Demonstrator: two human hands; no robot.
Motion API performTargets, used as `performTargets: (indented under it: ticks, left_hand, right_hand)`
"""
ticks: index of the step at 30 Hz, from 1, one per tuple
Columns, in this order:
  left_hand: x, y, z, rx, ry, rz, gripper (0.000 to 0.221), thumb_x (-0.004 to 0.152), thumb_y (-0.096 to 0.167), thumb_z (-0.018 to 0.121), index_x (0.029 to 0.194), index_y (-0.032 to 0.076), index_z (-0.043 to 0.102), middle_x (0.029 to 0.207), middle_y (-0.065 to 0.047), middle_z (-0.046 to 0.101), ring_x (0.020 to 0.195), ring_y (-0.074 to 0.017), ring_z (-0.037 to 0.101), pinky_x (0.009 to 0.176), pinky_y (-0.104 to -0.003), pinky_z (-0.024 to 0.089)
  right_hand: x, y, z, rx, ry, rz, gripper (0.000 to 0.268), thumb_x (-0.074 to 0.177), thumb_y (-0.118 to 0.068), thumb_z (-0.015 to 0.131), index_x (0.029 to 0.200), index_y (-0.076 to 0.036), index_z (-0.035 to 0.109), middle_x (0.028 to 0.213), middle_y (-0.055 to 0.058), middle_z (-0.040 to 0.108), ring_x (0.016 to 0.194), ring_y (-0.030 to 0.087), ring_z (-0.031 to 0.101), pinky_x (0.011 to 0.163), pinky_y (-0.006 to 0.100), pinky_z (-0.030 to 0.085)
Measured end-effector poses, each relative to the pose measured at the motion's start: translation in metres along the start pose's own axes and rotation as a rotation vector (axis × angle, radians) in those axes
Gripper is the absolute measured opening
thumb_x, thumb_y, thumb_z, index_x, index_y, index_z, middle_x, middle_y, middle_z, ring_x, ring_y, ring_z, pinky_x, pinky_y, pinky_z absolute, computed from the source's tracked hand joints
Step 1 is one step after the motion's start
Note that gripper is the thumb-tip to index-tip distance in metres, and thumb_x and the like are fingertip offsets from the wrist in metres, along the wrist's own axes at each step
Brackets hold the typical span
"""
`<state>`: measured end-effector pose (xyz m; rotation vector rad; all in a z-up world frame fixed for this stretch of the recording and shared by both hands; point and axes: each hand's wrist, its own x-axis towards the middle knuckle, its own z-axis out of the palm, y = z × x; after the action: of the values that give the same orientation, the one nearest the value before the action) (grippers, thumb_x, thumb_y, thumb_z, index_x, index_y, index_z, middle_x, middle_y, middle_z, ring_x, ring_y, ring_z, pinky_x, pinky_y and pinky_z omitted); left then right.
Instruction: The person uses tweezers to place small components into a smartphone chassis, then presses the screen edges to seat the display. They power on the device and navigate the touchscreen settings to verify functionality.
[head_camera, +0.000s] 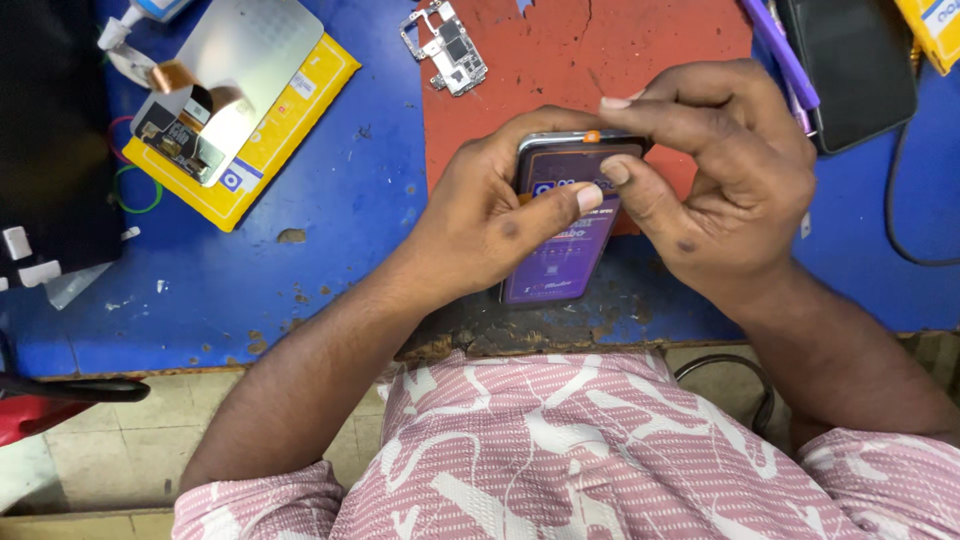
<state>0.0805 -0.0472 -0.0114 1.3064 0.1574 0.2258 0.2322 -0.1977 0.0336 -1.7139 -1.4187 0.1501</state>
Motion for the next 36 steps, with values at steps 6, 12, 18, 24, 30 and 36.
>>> performTargets:
  ticks: [6,12,18,24,30,36]
  left_hand:
    - [0.000,-0.007,-0.002,-0.004,-0.023,0.038,0.033,0.108,0.005,0.068,0.139,0.002,0.057,0.117,-0.004,0.069,0.110,-0.0068,0.067,0.100,-0.026,0.058]
    - [0.001,-0.008,-0.004,-0.011,-0.024,0.018,0.036,0.106,0.004,0.068,0.139,0.003,0.056,0.121,-0.005,0.069,0.113,-0.0078,0.067,0.102,-0.027,0.059]
    - [0.001,-0.008,-0.007,-0.062,-0.014,-0.011,0.039,0.107,0.009,0.070,0.142,0.003,0.054,0.127,-0.006,0.069,0.120,-0.0102,0.067,0.104,-0.028,0.059]
    - [0.000,-0.005,-0.012,-0.042,-0.020,0.004,0.042,0.110,0.024,0.068,0.144,0.004,0.053,0.126,-0.007,0.068,0.119,-0.0113,0.068,0.106,-0.030,0.060]
    - [-0.001,0.001,-0.010,0.027,-0.003,-0.013,0.044,0.111,0.034,0.061,0.143,0.004,0.054,0.126,-0.006,0.071,0.120,-0.0124,0.070,0.102,-0.030,0.061]
    - [-0.001,0.003,-0.009,0.052,0.010,0.012,0.038,0.115,0.033,0.059,0.138,0.003,0.055,0.119,-0.007,0.071,0.112,-0.0103,0.069,0.101,-0.028,0.060]
  right_hand:
    - [0.000,-0.005,0.004,-0.360,0.056,-0.251,0.022,0.079,0.000,0.091,0.096,-0.008,0.079,0.099,0.009,0.058,0.091,0.027,0.054,0.076,0.039,0.047]
    - [-0.010,0.003,0.008,-0.345,0.060,-0.243,0.022,0.083,-0.009,0.092,0.102,-0.011,0.081,0.102,0.005,0.057,0.097,0.023,0.051,0.079,0.036,0.043]
    - [-0.015,0.010,0.010,-0.288,0.021,-0.215,0.032,0.089,0.001,0.087,0.117,-0.015,0.082,0.105,0.004,0.055,0.099,0.022,0.049,0.081,0.034,0.044]
    - [-0.014,0.015,0.007,-0.312,-0.004,-0.204,0.039,0.082,0.008,0.087,0.114,-0.015,0.082,0.100,0.005,0.051,0.097,0.023,0.048,0.083,0.039,0.040]
    - [-0.016,0.014,0.005,-0.208,-0.006,-0.118,0.038,0.090,0.006,0.089,0.120,-0.018,0.082,0.106,0.005,0.048,0.097,0.020,0.046,0.080,0.031,0.039]
    - [-0.008,0.007,0.006,0.123,0.087,0.026,0.030,0.093,0.003,0.085,0.117,-0.007,0.070,0.114,0.006,0.053,0.098,0.014,0.057,0.084,0.026,0.050]
